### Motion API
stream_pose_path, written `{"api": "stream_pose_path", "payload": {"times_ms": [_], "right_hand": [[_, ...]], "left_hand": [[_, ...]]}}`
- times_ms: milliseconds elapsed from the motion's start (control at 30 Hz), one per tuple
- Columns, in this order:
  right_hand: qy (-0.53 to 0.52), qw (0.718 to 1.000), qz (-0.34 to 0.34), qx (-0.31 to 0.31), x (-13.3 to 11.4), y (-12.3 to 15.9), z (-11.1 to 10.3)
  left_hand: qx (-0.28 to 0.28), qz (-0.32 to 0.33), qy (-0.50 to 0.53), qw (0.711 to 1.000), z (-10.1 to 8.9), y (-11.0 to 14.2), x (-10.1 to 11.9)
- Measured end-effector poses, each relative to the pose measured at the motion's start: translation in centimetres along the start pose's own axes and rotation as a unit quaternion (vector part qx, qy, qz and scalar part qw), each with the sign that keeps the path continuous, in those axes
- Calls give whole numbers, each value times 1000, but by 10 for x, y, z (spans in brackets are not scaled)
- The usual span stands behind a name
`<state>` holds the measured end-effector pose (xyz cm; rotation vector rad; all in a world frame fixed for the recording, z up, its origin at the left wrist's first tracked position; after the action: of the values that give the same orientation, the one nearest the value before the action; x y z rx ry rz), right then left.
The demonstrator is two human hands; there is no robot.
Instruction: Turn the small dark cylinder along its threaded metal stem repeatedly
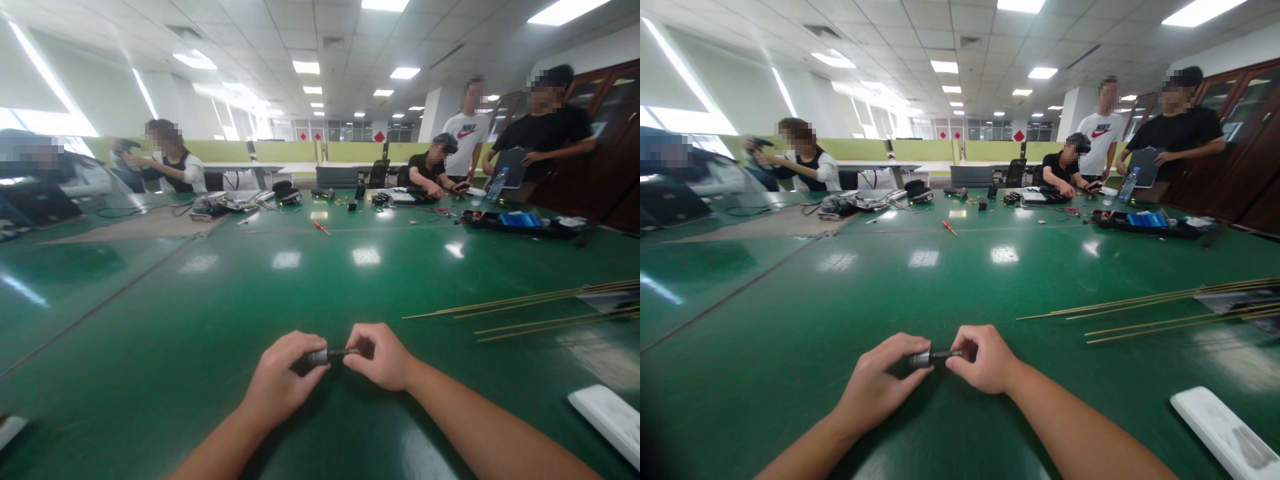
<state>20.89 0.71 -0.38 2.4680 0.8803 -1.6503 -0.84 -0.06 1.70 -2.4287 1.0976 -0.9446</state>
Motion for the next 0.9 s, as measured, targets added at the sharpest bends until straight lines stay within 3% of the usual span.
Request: {"api": "stream_pose_path", "payload": {"times_ms": [900], "right_hand": [[6, 1000, -6, 6, -2, 0, -2]], "left_hand": [[12, -2, -7, 1000, -4, 1, -1]]}}
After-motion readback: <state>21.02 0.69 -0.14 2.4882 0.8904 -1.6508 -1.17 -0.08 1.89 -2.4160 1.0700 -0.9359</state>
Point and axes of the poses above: each hand's wrist, its own y-axis away from the middle knuckle, its own z-axis out of the palm, x = y × z, the point moved 2 cm from there along -y, towards the middle knuckle, and after that the axes turned 8 degrees about -x, right-handed, at the moved point
